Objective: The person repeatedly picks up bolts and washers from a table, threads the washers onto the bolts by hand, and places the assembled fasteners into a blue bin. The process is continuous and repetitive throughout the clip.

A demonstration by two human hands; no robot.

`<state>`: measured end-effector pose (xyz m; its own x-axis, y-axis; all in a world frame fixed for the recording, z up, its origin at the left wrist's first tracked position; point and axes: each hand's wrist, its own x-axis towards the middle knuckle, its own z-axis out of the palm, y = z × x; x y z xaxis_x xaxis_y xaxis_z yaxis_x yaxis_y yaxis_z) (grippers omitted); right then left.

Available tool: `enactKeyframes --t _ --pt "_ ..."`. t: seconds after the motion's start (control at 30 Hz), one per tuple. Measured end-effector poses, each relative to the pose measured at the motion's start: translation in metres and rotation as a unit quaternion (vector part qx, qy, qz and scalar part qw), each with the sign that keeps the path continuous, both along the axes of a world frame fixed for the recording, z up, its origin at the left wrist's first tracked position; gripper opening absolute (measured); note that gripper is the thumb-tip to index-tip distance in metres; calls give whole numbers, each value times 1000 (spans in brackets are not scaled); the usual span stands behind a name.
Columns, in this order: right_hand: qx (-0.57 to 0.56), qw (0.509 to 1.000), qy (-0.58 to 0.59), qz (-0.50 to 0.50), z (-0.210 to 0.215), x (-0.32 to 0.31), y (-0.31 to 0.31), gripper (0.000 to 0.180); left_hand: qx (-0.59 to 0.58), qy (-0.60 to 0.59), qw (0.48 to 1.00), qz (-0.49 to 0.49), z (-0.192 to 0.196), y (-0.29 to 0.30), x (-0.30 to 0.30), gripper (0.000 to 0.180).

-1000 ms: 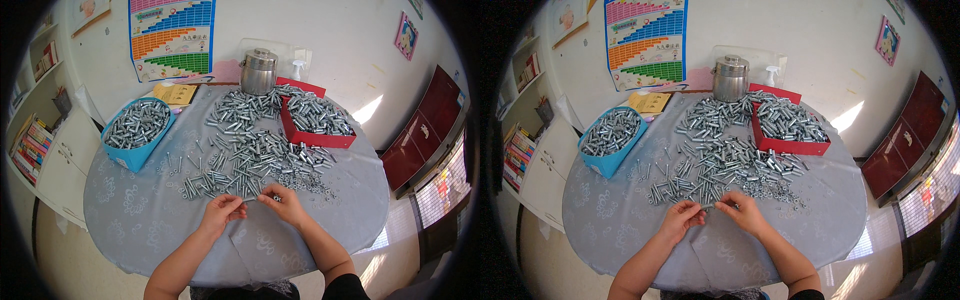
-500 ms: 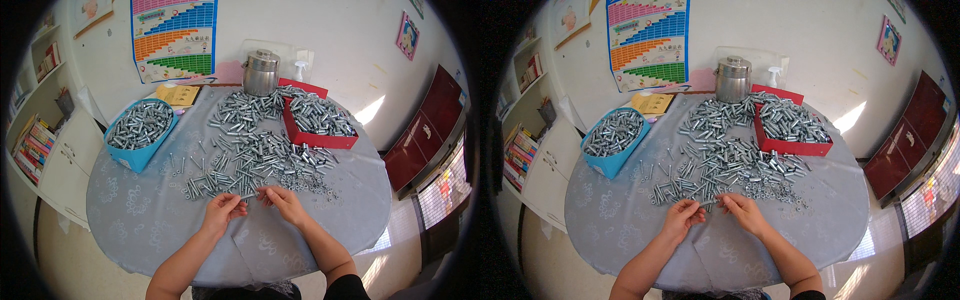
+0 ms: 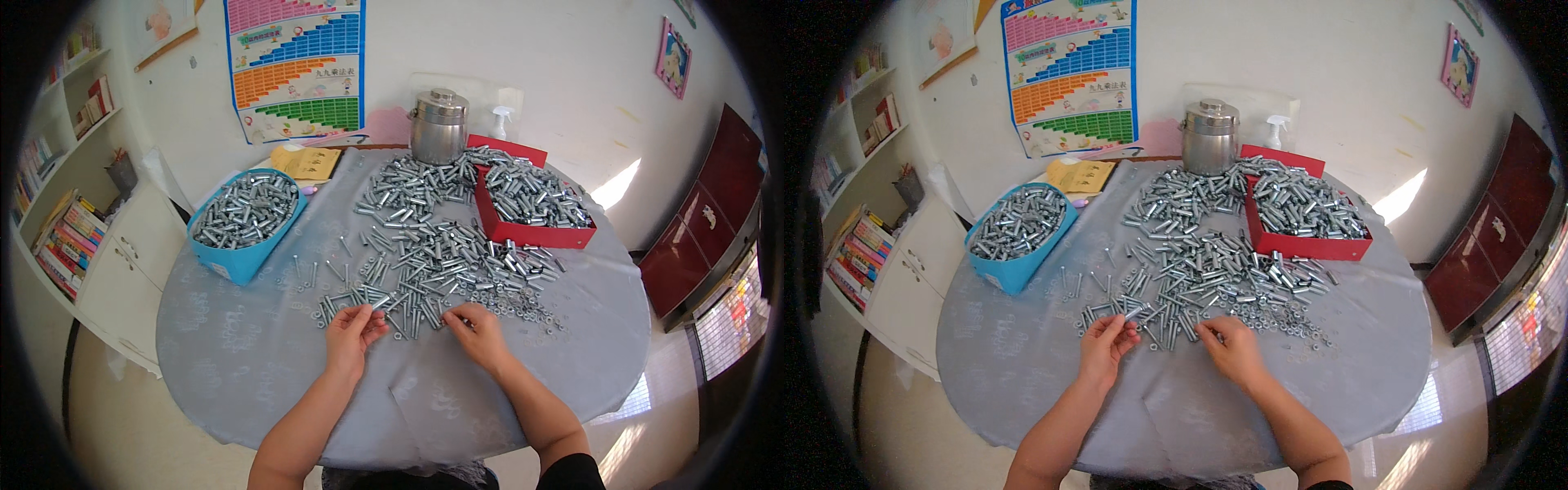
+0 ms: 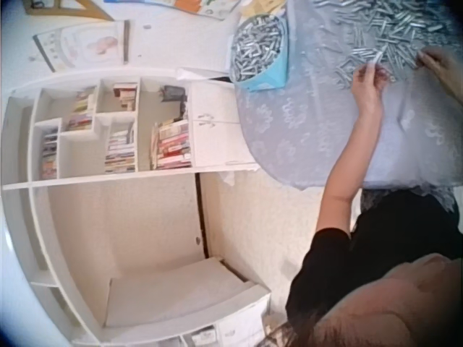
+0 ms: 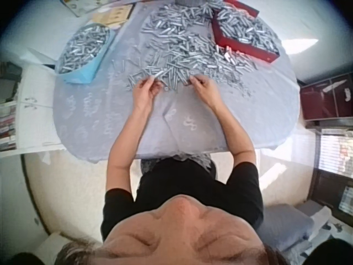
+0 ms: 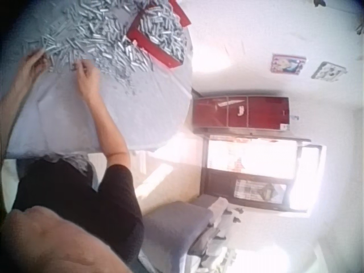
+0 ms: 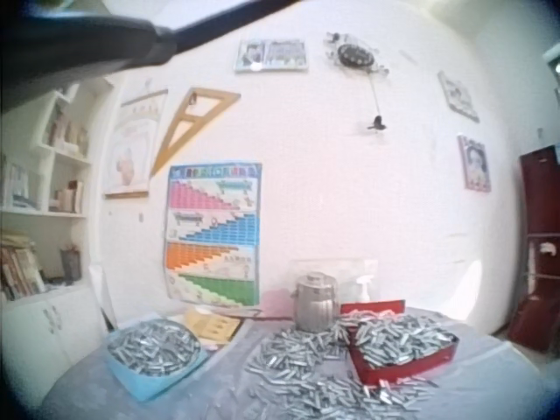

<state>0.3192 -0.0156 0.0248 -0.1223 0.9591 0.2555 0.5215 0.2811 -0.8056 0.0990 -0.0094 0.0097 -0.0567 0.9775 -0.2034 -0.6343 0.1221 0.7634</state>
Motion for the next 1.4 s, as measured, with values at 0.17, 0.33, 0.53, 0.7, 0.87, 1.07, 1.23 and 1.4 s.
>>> enactKeyframes --t 0.17,0.33,0.53,0.7,0.87,1.07,1.23,1.4 --pt "76 996 -51 17 -3 -2 0 11 11 36 991 129 12 26 -29 15" --pt "76 995 -62 32 -3 -2 -1 11 92 147 947 271 32 97 -102 16" --pt "61 996 -53 47 0 0 -2 11 173 527 779 293 57 145 -158 32" --pt "71 994 -63 52 -4 3 0 11 233 605 760 43 31 99 -105 18" --pt "80 993 -65 58 -8 8 2 11 370 673 625 -142 32 47 -54 16" --pt "83 994 -56 53 -10 6 4 11 405 721 541 -152 25 31 -46 17" --pt "160 984 -68 -39 -7 19 12 11 432 738 499 -141 27 30 -48 14" --pt "227 939 -187 -180 -4 46 28 23 432 721 540 -39 26 27 -48 10"
